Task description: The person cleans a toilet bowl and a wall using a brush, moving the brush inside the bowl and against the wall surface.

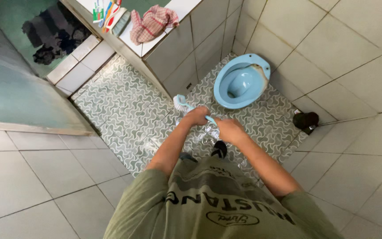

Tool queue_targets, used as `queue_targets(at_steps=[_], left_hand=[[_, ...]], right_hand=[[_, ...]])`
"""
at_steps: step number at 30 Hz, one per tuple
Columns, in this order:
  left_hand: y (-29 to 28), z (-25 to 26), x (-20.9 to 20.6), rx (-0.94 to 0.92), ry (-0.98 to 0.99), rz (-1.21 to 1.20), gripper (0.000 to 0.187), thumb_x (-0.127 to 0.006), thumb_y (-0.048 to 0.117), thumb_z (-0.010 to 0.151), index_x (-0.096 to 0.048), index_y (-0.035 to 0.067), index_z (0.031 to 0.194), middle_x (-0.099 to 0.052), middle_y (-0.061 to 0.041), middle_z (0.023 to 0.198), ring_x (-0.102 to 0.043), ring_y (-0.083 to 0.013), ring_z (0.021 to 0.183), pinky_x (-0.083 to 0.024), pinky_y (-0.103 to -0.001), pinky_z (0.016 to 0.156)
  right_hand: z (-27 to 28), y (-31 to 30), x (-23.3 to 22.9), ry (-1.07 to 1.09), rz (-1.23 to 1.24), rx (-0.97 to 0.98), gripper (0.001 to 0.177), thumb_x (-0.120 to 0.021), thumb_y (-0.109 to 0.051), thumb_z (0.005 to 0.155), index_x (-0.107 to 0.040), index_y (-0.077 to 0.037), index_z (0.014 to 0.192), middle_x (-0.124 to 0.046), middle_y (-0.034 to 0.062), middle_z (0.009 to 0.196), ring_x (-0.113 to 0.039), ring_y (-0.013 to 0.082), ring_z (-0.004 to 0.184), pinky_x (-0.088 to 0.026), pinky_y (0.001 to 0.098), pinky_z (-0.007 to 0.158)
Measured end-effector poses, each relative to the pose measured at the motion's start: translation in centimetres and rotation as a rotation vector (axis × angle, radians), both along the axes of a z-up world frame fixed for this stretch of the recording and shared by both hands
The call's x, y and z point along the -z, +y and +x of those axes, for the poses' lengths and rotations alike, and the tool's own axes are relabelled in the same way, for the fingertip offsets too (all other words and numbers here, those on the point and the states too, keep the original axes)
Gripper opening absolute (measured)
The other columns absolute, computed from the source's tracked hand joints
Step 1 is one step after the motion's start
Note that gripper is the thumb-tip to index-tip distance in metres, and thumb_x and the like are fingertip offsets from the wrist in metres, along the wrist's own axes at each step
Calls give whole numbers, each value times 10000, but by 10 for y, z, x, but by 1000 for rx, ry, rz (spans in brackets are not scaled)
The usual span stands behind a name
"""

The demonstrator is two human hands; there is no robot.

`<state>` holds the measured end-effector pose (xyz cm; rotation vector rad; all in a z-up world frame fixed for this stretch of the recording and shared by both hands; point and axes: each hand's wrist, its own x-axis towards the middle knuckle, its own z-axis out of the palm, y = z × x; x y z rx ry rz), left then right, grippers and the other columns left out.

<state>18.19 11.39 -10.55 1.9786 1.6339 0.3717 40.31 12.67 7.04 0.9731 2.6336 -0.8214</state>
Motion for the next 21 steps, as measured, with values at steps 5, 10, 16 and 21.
queue_targets(at_steps=[5,10,16,21], left_hand=[[75,23,-33,-22,49,33,221,-780,199,723,-775,103,921,-722,-204,937,-691,-389,971,-559,-482,851],[158,12,-122,4,24,478,210,-734,89,663,-758,90,872,-706,-130,911,-666,-375,968,-552,-481,826],[241,-65,-176,-103,162,645,117,-752,103,685,-710,78,790,-704,-92,898,-625,-361,965,-543,-472,795],[268,-125,-110,-110,217,475,225,-815,258,625,-690,78,676,-681,-148,800,-589,-396,918,-516,-500,703]], right_hand=[[24,36,-30,20,2,131,494,-623,-187,897,-512,-61,1361,-719,251,926,-703,451,882,-548,555,803],[16,87,-94,124,151,280,328,-547,-284,1048,-571,-87,1309,-726,241,926,-696,472,891,-541,581,798],[-54,143,-108,294,476,259,541,-572,-234,970,-464,-73,1475,-681,272,918,-687,502,730,-546,589,620],[-125,171,-31,186,515,171,635,-551,-61,919,-413,-37,1538,-698,267,866,-717,443,717,-589,516,592]])
